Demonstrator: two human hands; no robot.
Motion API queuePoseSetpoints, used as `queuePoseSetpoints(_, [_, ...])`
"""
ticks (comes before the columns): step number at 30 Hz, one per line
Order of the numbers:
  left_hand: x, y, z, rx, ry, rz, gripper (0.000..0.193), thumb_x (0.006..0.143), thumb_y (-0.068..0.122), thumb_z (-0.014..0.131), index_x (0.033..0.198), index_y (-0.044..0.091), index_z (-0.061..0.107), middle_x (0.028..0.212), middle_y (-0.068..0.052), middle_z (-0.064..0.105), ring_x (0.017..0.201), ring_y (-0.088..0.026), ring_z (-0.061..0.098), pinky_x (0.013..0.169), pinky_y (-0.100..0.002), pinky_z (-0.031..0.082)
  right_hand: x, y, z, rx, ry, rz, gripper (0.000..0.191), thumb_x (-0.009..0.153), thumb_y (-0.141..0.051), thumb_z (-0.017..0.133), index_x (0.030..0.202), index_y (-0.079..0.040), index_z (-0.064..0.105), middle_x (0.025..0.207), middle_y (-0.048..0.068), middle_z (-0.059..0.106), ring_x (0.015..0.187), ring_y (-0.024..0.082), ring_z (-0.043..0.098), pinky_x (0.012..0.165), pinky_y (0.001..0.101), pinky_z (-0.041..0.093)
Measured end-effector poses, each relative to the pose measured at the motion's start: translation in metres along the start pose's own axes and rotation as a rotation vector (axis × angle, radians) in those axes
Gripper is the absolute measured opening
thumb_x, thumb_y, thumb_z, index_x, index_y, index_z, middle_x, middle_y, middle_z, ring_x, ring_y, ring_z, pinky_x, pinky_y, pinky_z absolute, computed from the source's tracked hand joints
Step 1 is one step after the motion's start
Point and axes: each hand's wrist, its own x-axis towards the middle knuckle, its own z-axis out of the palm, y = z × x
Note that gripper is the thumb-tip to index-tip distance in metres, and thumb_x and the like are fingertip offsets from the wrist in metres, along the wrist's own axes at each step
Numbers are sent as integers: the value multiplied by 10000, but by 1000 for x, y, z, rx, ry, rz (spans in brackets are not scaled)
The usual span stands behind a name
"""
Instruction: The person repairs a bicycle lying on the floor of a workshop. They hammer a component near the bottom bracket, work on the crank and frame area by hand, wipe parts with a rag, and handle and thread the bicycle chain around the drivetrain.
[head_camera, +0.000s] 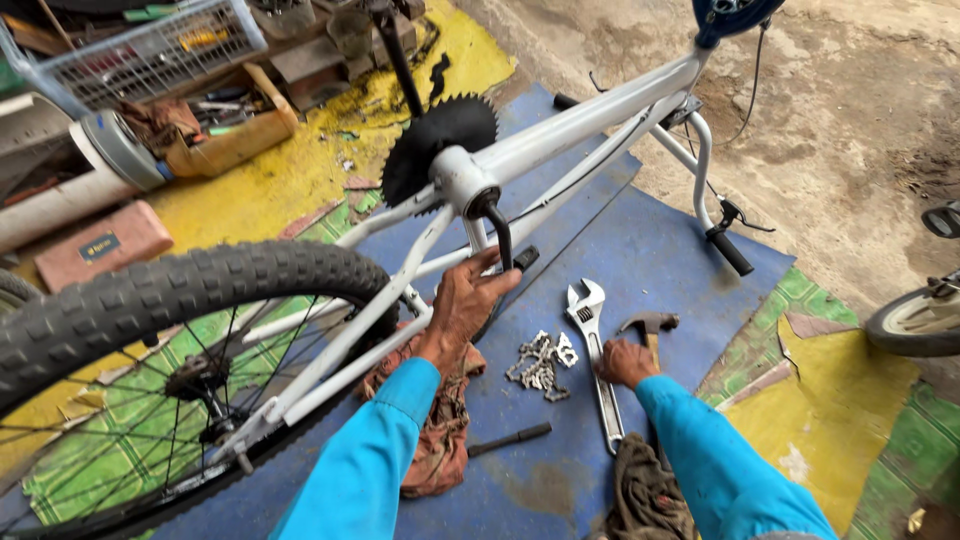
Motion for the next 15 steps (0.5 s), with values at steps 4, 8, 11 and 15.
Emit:
queuePoseSetpoints(4, [0, 6, 6, 32, -3, -102, 680, 782, 337, 774, 1376, 36, 632, 1280, -210, 739, 1213, -267, 686, 1034, -361, 507, 1, 0, 14, 29, 63, -33, 473, 890, -520, 662, 1082, -88, 644, 1043, 199, 726, 957, 399, 735, 790, 506, 601])
queuePoseSetpoints(8, [4, 7, 11, 100, -18, -96, 654, 785, 382, 774, 1331, 45, 646, 1239, -199, 720, 1211, -292, 680, 1032, -445, 532, 13, 2, 20, 111, 25, 13, 578, 868, -543, 704, 1115, -31, 594, 1033, 216, 726, 969, 402, 732, 797, 505, 591])
queuePoseSetpoints(11, [8, 4, 12, 173, -29, -86, 639, 789, 416, 764, 1301, 48, 661, 1209, -203, 723, 1226, -305, 675, 1052, -494, 523, 25, 4, 22, 126, -9, 22, 623, 845, -526, 743, 1169, -19, 582, 1090, 225, 706, 1021, 393, 714, 836, 498, 586])
queuePoseSetpoints(15, [11, -1, 14, 227, -31, -93, 637, 797, 420, 770, 1303, 52, 655, 1253, -209, 699, 1271, -311, 642, 1092, -504, 473, 37, 8, 22, 235, -34, 104, 619, 795, -497, 784, 1179, -41, 618, 1163, 227, 666, 1086, 401, 684, 897, 475, 569])
